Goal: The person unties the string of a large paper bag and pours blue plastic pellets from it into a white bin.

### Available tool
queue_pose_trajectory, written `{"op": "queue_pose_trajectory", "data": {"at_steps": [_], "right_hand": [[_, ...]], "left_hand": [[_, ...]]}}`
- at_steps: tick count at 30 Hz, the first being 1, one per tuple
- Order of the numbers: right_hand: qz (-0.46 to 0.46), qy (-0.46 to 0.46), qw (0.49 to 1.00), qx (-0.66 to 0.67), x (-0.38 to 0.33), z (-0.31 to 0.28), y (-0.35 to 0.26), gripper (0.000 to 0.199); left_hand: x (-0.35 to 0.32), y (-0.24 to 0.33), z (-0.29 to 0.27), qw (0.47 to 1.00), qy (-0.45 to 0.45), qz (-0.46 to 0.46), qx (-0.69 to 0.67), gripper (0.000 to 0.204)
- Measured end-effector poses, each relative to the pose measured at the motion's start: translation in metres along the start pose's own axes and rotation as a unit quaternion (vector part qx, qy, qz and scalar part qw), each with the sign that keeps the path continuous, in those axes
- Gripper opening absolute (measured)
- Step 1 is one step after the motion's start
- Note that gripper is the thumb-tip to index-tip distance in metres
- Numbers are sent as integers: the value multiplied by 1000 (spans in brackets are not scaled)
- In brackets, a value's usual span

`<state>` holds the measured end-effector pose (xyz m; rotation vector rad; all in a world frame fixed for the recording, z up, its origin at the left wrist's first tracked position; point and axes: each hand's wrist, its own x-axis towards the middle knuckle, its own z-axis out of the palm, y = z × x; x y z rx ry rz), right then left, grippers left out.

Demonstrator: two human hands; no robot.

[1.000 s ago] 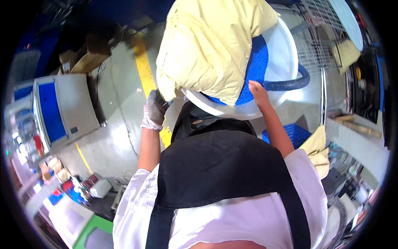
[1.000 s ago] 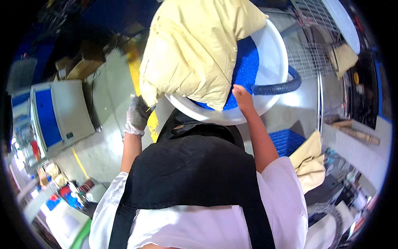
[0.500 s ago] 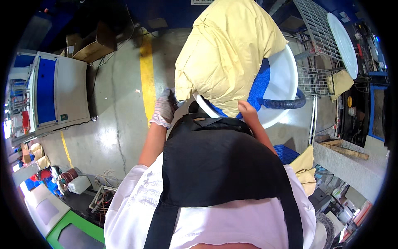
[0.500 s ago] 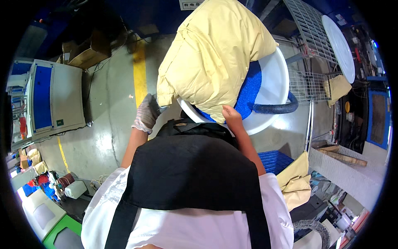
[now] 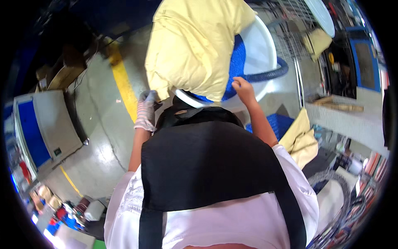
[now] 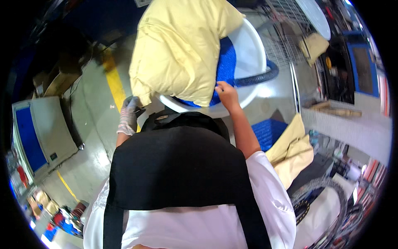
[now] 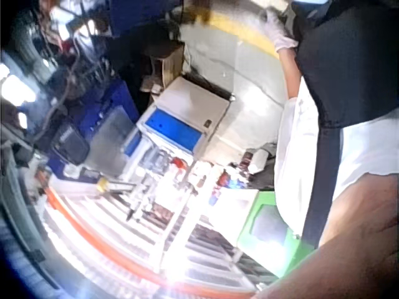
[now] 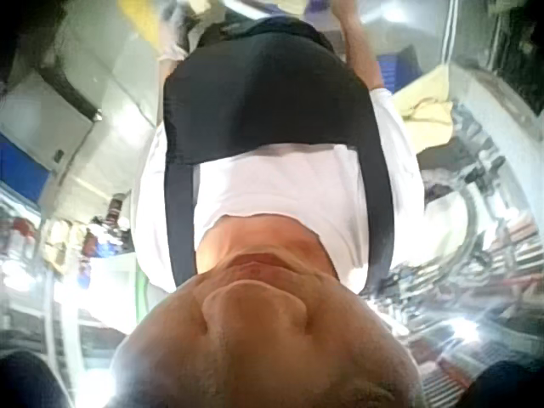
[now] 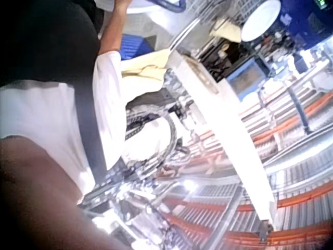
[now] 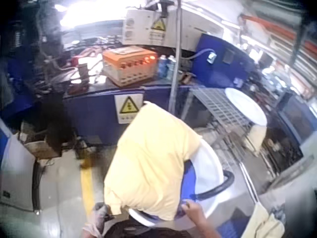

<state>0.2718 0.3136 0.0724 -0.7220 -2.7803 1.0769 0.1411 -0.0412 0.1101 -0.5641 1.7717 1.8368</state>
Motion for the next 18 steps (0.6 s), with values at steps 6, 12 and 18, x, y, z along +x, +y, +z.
{"op": "queue_pose_trajectory", "data": {"at_steps": [6,12,18], "right_hand": [[109,-92,988,-66,-34,-2,67,26],[69,-305,942,-122,-20,63,114,24],[169,-418,867,-214,14,106,127,28]], "left_hand": [[14,-15,3,982,84,124,113,43],[-7,2,25,798,155,406,417,49],[-42,-23,45,728,123,427,522,54]]}}
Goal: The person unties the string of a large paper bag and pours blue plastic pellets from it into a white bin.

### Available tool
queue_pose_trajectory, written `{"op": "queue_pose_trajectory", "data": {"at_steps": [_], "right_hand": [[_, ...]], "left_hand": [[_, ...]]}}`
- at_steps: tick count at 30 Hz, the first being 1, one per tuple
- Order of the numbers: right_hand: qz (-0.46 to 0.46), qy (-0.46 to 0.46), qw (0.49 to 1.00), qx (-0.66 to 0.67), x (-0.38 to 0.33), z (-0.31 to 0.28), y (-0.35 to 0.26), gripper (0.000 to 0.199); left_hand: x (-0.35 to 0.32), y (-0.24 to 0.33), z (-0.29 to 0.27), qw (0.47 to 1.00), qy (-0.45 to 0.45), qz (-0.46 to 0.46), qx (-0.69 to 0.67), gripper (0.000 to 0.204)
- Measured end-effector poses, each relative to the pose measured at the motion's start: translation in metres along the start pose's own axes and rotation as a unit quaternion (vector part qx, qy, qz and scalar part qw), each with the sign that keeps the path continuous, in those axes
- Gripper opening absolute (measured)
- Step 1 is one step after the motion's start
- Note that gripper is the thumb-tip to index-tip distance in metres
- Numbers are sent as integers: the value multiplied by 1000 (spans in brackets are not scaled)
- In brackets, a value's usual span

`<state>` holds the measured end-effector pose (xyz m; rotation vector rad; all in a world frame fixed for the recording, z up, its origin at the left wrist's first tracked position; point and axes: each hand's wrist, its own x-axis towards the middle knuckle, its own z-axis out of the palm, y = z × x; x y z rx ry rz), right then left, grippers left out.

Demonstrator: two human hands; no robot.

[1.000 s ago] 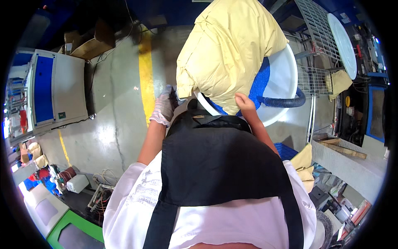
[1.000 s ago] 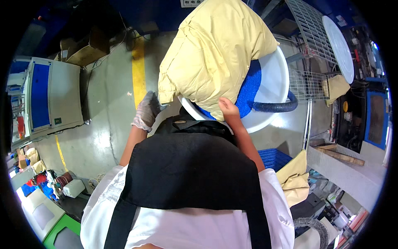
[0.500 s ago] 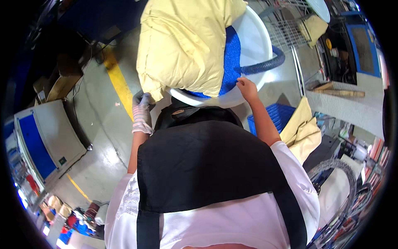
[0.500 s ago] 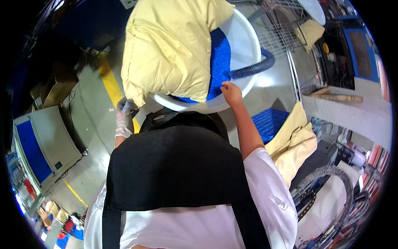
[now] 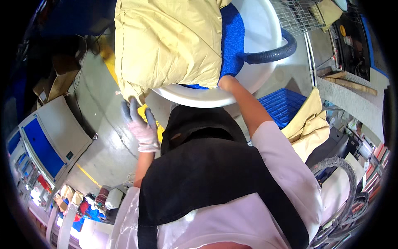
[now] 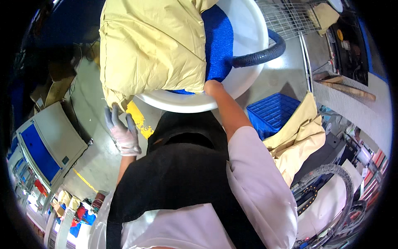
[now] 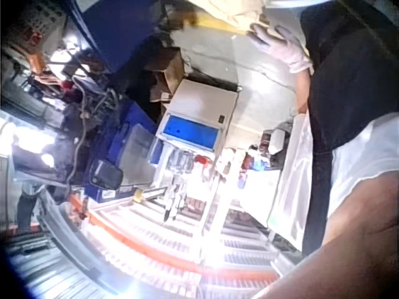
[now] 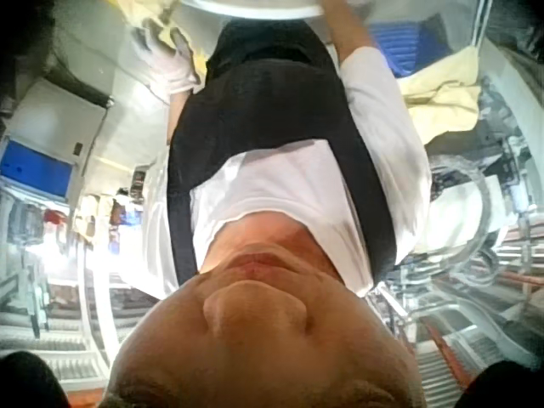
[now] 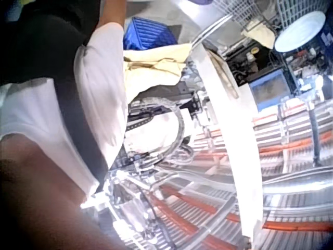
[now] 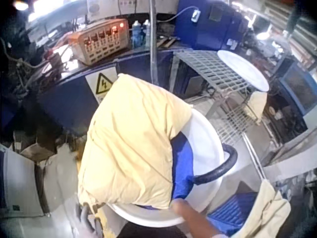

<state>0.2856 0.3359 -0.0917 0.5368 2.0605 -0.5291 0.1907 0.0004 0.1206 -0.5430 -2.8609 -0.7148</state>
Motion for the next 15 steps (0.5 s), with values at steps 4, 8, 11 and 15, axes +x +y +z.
{"op": "queue_pose_trajectory", "data": {"at_steps": [4,8,11,15], "right_hand": [[92,-20,995,19,15,2,-12,38],[168,12,985,43,22,4,-24,43],[169,-35,983,63,61,25,3,51],[137,-106,985,12,66,20,14,47]], "left_hand": [[-57,-2,14,997,-58,-50,-8,52],[-98,0,27,988,-68,-135,-16,53],[-113,3,34,982,-42,-181,-39,53],[-125,8,40,971,-36,-228,-61,49]]}}
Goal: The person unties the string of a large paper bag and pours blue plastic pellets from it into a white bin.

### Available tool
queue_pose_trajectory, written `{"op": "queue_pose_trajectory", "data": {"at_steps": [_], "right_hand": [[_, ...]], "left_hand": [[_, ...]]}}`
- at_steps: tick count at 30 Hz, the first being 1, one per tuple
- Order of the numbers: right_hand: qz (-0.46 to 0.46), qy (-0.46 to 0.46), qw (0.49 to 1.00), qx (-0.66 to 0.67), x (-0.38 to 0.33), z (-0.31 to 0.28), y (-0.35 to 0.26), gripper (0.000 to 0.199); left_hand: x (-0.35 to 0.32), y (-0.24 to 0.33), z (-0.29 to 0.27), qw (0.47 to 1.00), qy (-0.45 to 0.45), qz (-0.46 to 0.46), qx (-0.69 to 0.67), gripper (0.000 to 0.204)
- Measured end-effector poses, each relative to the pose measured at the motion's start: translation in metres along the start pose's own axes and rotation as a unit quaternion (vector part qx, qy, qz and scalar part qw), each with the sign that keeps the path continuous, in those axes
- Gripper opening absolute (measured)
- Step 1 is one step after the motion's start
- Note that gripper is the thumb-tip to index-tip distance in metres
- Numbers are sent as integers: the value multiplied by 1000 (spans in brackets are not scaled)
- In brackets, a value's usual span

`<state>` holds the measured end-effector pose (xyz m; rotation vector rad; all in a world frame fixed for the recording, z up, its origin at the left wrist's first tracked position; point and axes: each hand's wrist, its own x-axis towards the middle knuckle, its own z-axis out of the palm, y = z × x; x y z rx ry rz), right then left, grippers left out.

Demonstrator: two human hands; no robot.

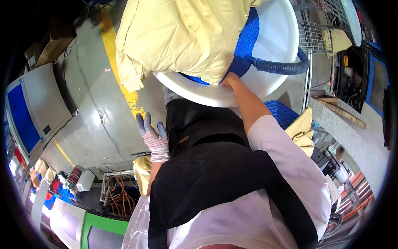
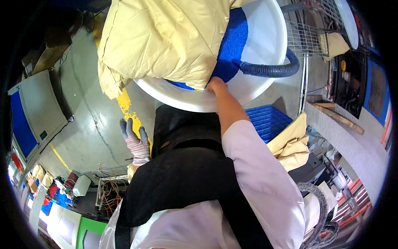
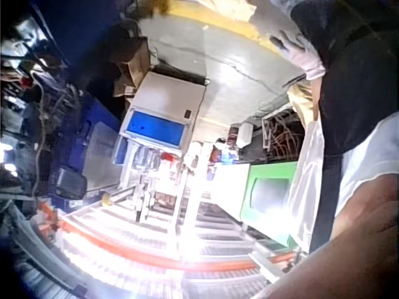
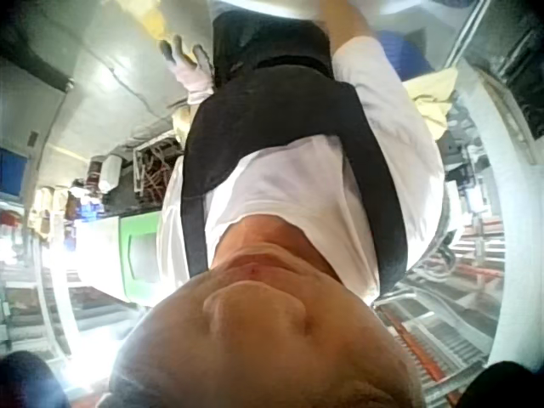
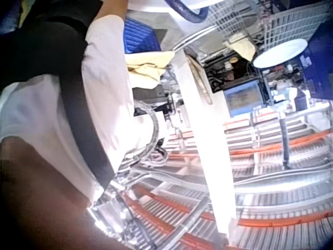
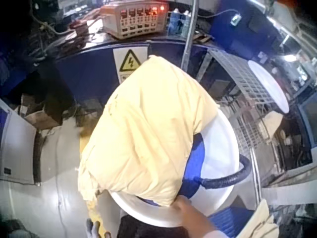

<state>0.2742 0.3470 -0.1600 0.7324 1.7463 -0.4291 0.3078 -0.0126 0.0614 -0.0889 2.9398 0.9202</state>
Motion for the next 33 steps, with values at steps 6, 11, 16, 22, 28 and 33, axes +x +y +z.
{"op": "queue_pose_trajectory", "data": {"at_steps": [6,11,16,22,28,33], "right_hand": [[-116,32,992,-33,39,9,31,25],[-58,114,986,-106,29,12,11,28],[-101,71,987,-106,52,18,16,36],[-64,-8,998,-26,86,34,15,54],[30,-23,999,18,48,24,-3,55],[19,-11,1000,4,-3,2,-14,53]], "left_hand": [[-11,-2,3,1000,2,-15,-19,47],[-15,-5,9,1000,-15,-12,-20,47],[-15,0,14,998,-24,-19,-56,48],[-13,5,17,999,-35,-4,-39,49],[-13,4,20,998,-40,-14,-42,48],[-12,3,22,998,-44,-19,-37,48]]}}
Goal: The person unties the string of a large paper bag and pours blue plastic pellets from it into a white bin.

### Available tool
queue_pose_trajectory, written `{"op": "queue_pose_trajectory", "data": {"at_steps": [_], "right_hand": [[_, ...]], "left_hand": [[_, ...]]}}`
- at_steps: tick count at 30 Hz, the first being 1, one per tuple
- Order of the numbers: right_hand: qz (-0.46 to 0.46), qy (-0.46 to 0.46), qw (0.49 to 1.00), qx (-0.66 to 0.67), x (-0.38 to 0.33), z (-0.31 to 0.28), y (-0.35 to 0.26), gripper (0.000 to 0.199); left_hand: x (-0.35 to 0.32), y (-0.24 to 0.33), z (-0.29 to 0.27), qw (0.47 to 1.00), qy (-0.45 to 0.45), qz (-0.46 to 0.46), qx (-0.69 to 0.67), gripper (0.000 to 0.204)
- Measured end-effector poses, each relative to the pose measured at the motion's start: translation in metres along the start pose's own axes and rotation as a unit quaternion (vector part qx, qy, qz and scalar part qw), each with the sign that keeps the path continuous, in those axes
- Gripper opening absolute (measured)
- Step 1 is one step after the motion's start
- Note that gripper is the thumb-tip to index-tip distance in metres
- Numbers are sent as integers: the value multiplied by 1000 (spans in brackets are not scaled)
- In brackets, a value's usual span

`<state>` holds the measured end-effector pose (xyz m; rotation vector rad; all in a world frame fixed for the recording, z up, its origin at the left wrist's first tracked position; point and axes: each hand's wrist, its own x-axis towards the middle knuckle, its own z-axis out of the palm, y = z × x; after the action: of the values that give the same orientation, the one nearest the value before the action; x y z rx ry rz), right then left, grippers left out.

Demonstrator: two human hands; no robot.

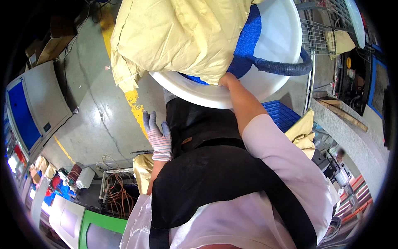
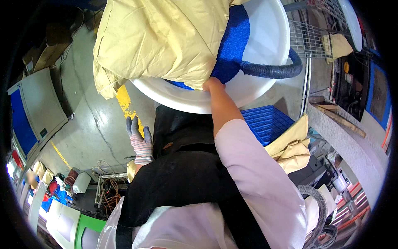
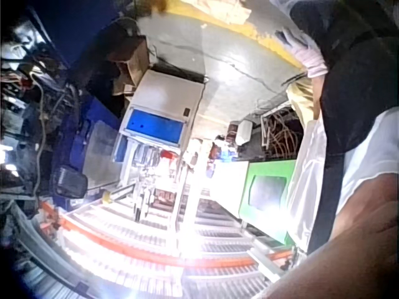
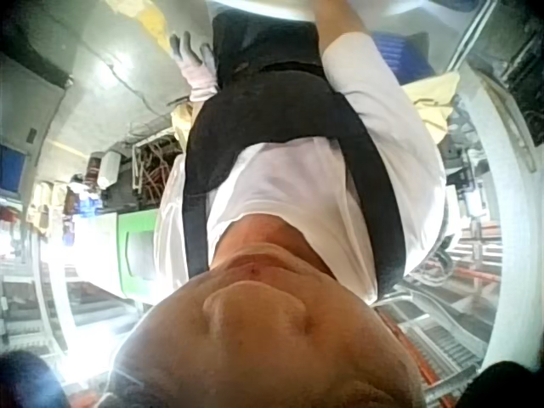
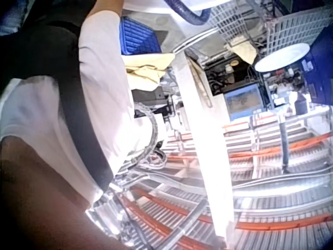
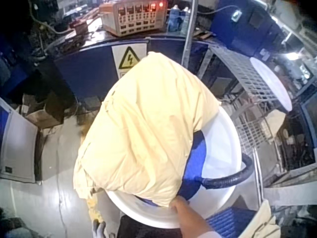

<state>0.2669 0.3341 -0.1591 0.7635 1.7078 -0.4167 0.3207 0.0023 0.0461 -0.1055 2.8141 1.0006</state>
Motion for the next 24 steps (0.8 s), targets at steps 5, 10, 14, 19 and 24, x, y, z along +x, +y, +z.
{"op": "queue_pose_trajectory", "data": {"at_steps": [5,10,14,19,24], "right_hand": [[-10,-23,999,27,25,5,11,48],[-34,9,998,57,33,18,16,49],[-87,44,993,73,20,10,13,37],[-34,14,999,-5,69,29,18,37],[-72,-20,995,-66,30,5,6,25]], "left_hand": [[4,1,0,1000,0,-5,-12,47],[4,-10,3,1000,-19,1,-5,48],[4,-11,4,1000,-17,-7,-20,47],[7,-7,0,999,-10,-17,-35,45],[13,2,0,999,7,35,-27,43]]}}
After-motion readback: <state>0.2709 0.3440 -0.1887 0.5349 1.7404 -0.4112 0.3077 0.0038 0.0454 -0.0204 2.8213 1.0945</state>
